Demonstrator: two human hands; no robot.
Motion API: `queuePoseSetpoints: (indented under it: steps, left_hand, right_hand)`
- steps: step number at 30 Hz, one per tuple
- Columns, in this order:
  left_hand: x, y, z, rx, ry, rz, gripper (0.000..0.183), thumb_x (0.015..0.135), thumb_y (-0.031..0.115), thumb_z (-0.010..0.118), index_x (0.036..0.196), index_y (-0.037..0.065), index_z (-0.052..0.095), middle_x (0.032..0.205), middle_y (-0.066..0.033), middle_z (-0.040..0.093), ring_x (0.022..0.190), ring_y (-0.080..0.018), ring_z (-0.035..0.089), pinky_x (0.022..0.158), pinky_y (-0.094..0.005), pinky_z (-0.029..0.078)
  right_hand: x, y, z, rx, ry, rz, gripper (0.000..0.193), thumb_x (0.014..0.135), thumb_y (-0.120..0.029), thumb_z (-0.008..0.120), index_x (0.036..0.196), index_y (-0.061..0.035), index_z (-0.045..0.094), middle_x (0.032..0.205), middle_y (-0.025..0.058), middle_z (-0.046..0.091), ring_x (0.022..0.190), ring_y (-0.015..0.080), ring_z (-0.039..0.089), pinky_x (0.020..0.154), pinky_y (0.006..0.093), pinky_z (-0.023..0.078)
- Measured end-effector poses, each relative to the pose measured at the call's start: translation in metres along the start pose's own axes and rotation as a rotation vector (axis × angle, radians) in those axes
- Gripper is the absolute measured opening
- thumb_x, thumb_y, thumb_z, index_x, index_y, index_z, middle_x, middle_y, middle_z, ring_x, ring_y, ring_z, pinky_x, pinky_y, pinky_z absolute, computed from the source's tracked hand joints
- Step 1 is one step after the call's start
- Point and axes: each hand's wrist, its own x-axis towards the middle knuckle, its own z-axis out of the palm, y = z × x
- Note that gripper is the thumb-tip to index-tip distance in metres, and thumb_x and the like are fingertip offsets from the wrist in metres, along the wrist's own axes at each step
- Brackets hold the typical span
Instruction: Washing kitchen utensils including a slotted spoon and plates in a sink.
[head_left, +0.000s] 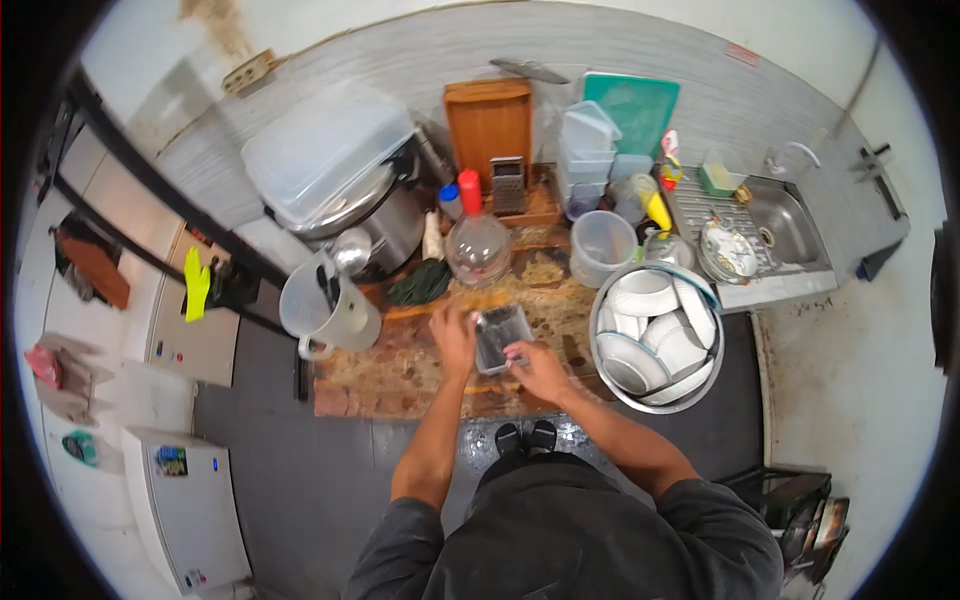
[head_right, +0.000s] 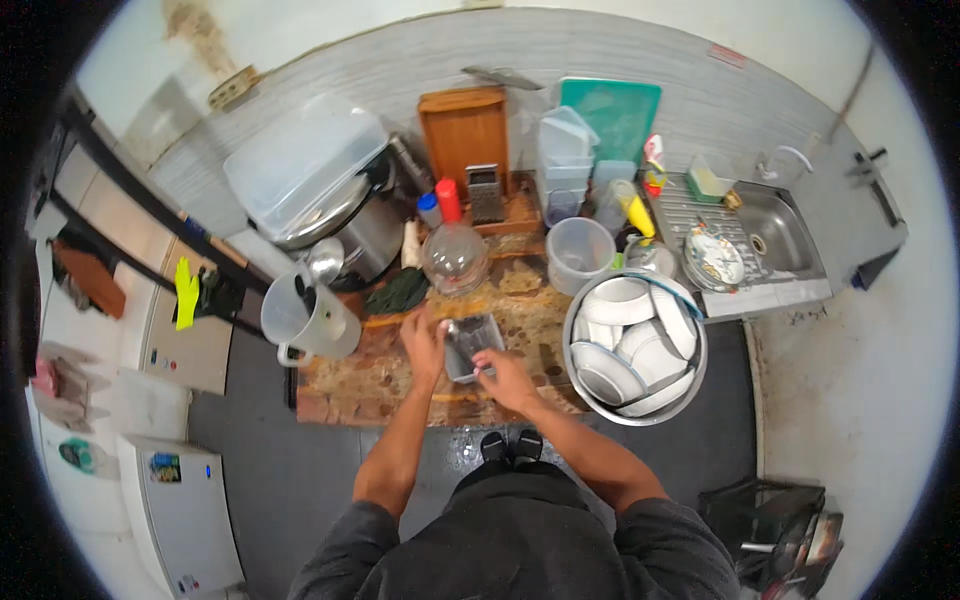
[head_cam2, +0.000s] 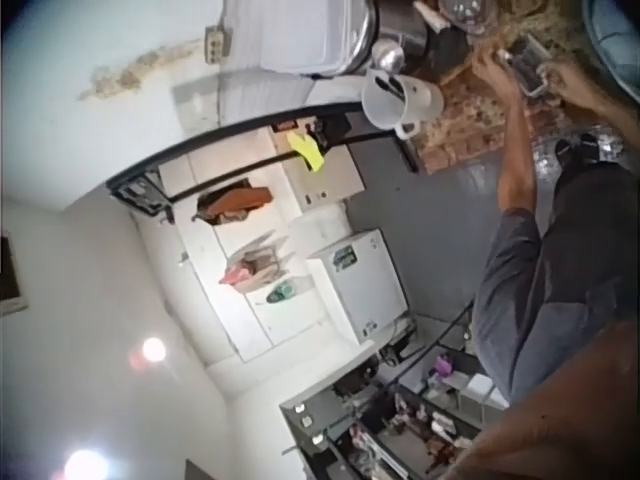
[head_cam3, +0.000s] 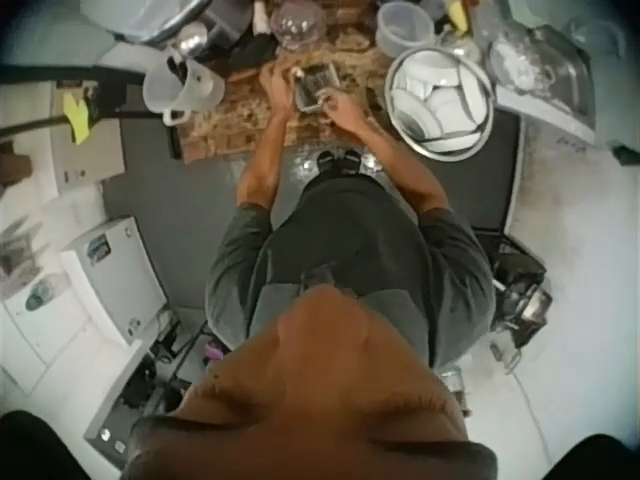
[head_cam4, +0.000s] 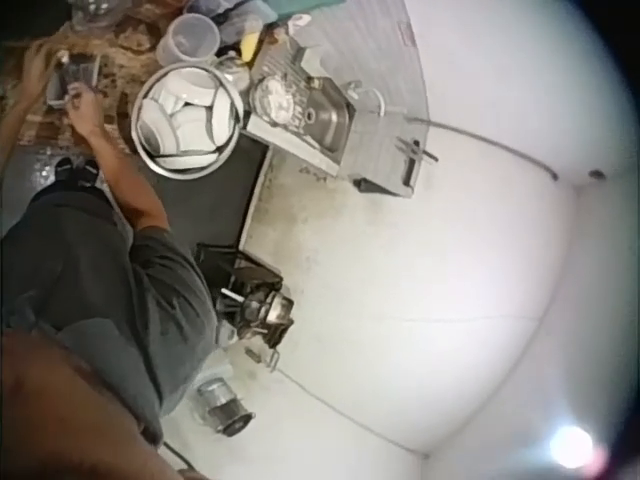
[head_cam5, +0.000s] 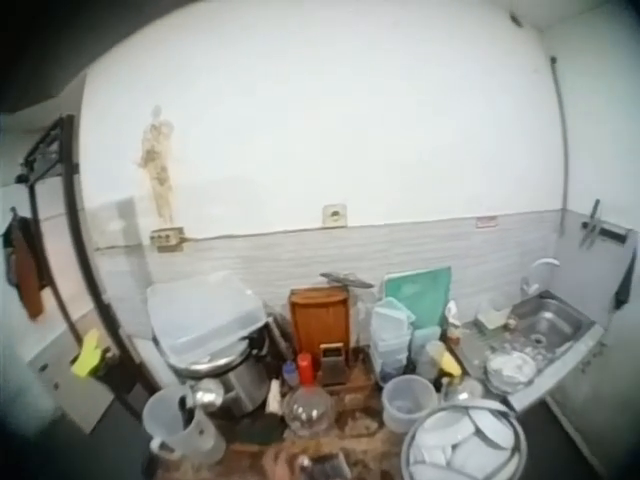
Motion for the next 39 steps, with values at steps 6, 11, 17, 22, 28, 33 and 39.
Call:
queuePoseSetpoints:
  steps: [6,11,17,22,28,33,39]
  left_hand:
    - [-0.032,0.099,-0.03,-0.338,0.005,-0.045,0.027,0.098,0.017,0.066,0.12,0.0,0.066,0.114,-0.0201,0.061,0.108,-0.0368,0.06,0.096,-0.0439,0.046]
    - [-0.087,0.171,-0.033,-0.652,-0.335,0.175,0.012,0.095,0.011,0.071,0.098,0.0,0.069,0.088,-0.0137,0.068,0.083,-0.0303,0.066,0.076,-0.0399,0.051]
    - [-0.117,0.224,0.005,-0.906,-0.745,0.363,0.012,0.092,0.006,0.072,0.082,0.0,0.069,0.076,-0.0114,0.068,0.073,-0.0268,0.067,0.07,-0.0374,0.051]
    - [-0.133,0.278,0.037,-1.007,-0.978,0.462,0.012,0.093,0.005,0.069,0.082,0.0,0.07,0.073,-0.0113,0.067,0.069,-0.0275,0.066,0.068,-0.0369,0.051]
    - [-0.161,0.345,0.081,-1.117,-1.291,0.766,0.012,0.092,0.007,0.071,0.084,0.0,0.069,0.076,-0.0118,0.068,0.072,-0.0279,0.066,0.068,-0.037,0.051]
    - [-0.188,0.408,0.098,-1.187,-1.496,0.878,0.013,0.093,0.008,0.071,0.086,-0.002,0.07,0.079,-0.0137,0.068,0.073,-0.0272,0.065,0.069,-0.0359,0.051]
    - [-0.2,0.454,0.144,-1.247,-1.618,0.882,0.014,0.095,0.01,0.07,0.09,-0.002,0.071,0.081,-0.0131,0.07,0.074,-0.025,0.066,0.069,-0.0351,0.051]
  right_hand:
    - [-0.08,-0.014,-0.046,0.167,-0.02,0.119,0.017,0.1,-0.008,0.063,0.114,-0.0004,0.068,0.102,0.0068,0.073,0.094,0.0144,0.07,0.085,0.0303,0.055]
    - [-0.148,-0.011,-0.085,0.358,-0.052,0.174,0.017,0.101,-0.01,0.065,0.115,0.0003,0.068,0.101,0.0067,0.074,0.091,0.0147,0.07,0.081,0.0322,0.056]
    - [-0.201,-0.011,-0.128,0.105,0.105,0.102,0.017,0.096,-0.01,0.069,0.108,0.0009,0.069,0.095,0.0134,0.073,0.087,0.022,0.072,0.078,0.0366,0.058]
    - [-0.247,-0.027,-0.147,0.121,0.43,0.189,0.015,0.097,-0.012,0.067,0.104,0.0009,0.068,0.091,0.015,0.071,0.082,0.0245,0.07,0.074,0.0364,0.055]
    - [-0.309,-0.038,-0.165,0.068,0.759,0.37,0.017,0.096,-0.013,0.068,0.106,0.0007,0.068,0.088,0.0144,0.07,0.078,0.0224,0.067,0.073,0.0367,0.053]
    - [-0.347,-0.014,-0.165,0.126,1.027,0.416,0.018,0.095,-0.014,0.07,0.104,0.0012,0.067,0.085,0.0109,0.067,0.077,0.0164,0.063,0.073,0.034,0.052]
    - [-0.365,0.01,-0.213,0.117,1.213,0.437,0.018,0.096,-0.016,0.07,0.103,0.0011,0.069,0.088,0.0092,0.07,0.081,0.0146,0.065,0.074,0.0332,0.053]
